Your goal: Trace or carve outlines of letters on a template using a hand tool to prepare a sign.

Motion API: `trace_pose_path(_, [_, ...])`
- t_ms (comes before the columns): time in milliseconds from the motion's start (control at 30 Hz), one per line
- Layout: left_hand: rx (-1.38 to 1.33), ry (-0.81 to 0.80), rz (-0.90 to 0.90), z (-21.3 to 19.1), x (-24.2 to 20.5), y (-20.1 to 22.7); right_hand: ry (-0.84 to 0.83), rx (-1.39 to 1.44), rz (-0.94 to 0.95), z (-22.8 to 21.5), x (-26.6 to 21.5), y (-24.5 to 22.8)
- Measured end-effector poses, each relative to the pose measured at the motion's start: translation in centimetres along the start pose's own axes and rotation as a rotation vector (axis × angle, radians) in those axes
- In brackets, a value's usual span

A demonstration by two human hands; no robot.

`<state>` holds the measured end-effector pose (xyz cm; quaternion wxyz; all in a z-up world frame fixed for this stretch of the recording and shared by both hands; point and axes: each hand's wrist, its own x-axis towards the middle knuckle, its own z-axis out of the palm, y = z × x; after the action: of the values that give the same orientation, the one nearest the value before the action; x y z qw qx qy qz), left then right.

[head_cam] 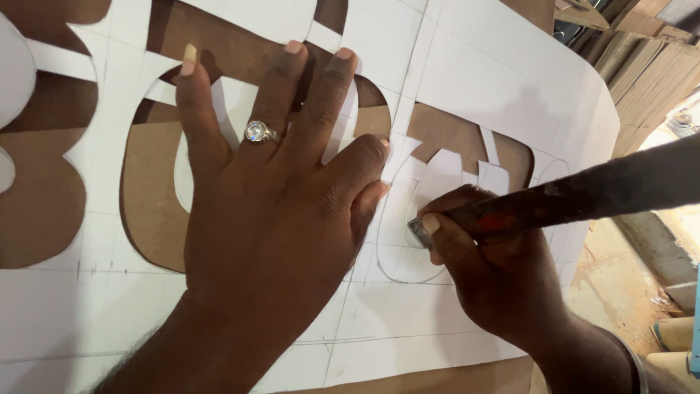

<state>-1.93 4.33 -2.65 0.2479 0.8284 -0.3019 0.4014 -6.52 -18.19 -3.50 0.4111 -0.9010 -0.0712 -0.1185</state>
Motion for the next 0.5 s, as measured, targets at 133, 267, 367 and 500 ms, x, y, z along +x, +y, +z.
trace_pose_path(133, [0.022, -0.006, -0.011, 0.0, 0.0, 0.1, -0.026, -0.09, -0.053, -0.4, 0.1, 0.0])
trace_pose_path(267, [0.018, -0.011, -0.008, 0.1, 0.0, 0.0, -0.084, -0.131, -0.063, -1.0, 0.2, 0.1])
trace_pose_path(367, [0.015, -0.01, -0.011, 0.0, 0.0, 0.1, -0.116, -0.158, -0.07, -1.1, 0.2, 0.6])
trace_pose_path(500, [0.026, -0.017, -0.006, 0.0, 0.1, 0.0, -0.097, -0.2, -0.291, -1.5, 0.2, 0.8])
